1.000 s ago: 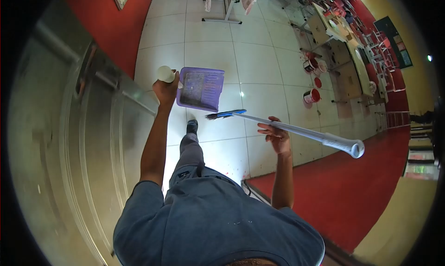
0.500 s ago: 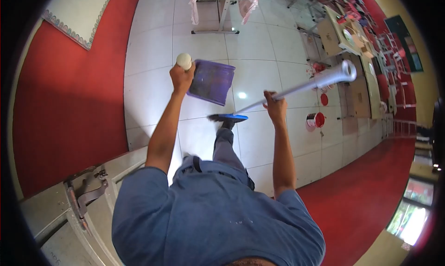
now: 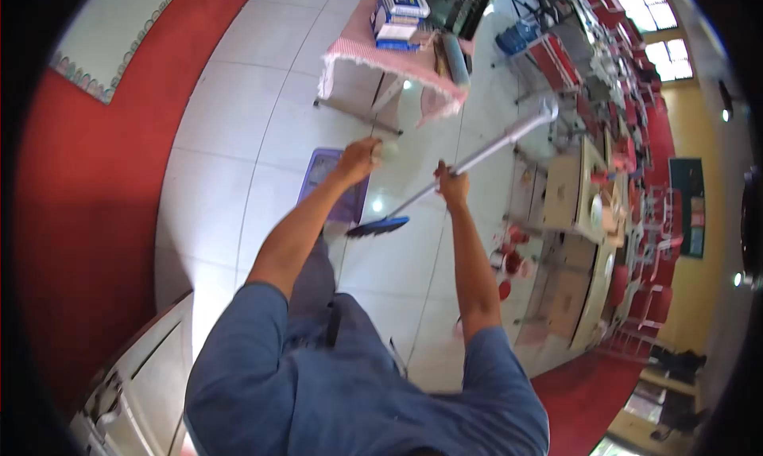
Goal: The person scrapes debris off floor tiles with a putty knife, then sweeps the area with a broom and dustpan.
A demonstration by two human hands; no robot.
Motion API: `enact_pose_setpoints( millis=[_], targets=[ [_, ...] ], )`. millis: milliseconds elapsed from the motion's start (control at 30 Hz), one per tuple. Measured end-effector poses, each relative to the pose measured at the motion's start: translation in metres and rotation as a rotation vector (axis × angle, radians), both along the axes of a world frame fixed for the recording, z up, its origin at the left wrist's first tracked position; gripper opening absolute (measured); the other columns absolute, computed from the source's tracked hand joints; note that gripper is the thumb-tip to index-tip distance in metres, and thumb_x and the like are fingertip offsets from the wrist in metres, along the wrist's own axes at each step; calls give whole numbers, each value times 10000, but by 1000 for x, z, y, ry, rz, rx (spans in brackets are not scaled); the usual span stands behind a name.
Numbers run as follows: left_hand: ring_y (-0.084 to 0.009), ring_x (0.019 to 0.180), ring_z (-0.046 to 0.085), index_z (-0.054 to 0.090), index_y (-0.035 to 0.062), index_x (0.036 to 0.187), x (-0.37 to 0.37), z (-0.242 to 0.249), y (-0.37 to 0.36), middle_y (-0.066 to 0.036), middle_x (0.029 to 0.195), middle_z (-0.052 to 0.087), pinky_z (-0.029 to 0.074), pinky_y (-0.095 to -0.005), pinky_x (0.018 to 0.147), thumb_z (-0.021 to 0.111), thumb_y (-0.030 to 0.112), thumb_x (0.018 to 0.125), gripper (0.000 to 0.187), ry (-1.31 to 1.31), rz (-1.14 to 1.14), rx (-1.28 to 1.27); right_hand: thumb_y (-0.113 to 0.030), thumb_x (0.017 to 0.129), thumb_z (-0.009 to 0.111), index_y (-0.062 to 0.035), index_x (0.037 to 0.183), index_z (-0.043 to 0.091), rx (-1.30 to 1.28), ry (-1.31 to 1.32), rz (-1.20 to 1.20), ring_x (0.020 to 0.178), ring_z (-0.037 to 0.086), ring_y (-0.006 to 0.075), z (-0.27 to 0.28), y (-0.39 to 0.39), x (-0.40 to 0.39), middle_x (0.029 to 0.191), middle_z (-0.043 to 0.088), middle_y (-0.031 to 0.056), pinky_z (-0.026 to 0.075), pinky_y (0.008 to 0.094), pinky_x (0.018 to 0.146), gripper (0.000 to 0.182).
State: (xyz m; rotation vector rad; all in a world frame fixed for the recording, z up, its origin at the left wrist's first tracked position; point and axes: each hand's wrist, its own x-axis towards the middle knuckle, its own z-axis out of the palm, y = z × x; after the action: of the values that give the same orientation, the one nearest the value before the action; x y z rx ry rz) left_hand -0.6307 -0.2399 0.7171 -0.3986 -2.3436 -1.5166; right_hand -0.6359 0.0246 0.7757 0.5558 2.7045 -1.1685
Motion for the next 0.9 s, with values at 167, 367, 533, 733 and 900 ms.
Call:
enact_pose_setpoints(
  millis=[167, 367, 533, 733, 900],
  targets=[
    [-351, 889, 620, 571, 80, 931, -96, -87, 37, -107, 976, 617, 502, -412, 754, 704, -8, 672, 304, -198, -79, -23, -337, 896, 633, -27, 863, 656, -228, -111, -122, 719, 625, 142, -86, 23, -151, 836, 658, 51, 588, 358, 540, 313],
    [-340, 863, 610, 565, 88, 937, -186, -172, 67, -97, 956, 615, 496, -402, 739, 724, 23, 667, 320, -270, -90, 33, -337, 904, 627, -59, 851, 651, -252, -145, -104, 757, 592, 133, -166, 49, -272, 850, 643, 20, 578, 321, 579, 284],
    [-344, 894, 617, 573, 100, 959, -248, -218, 96, -105, 947, 620, 497, -418, 765, 728, 35, 658, 345, -345, 38, 12, -397, 888, 633, -52, 844, 666, -79, 1, -5, 753, 570, 148, -219, 60, -342, 825, 637, 29, 467, 324, 605, 350],
    [-356, 966, 603, 595, 87, 1031, -289, -220, 121, -134, 1028, 618, 499, -437, 843, 724, 79, 682, 372, -495, 232, 4, -316, 873, 645, 51, 1062, 640, -231, -20, -121, 909, 645, 302, -257, 38, -377, 994, 678, 184, 471, 393, 804, 413],
    [-391, 1003, 594, 497, 44, 1175, -312, -208, 133, -183, 1075, 588, 490, -471, 864, 733, 165, 732, 516, -596, 449, -116, -295, 779, 751, 18, 1072, 614, -175, 130, -29, 917, 633, 293, -270, 46, -372, 1009, 664, 157, 469, 383, 817, 450]
  ],
)
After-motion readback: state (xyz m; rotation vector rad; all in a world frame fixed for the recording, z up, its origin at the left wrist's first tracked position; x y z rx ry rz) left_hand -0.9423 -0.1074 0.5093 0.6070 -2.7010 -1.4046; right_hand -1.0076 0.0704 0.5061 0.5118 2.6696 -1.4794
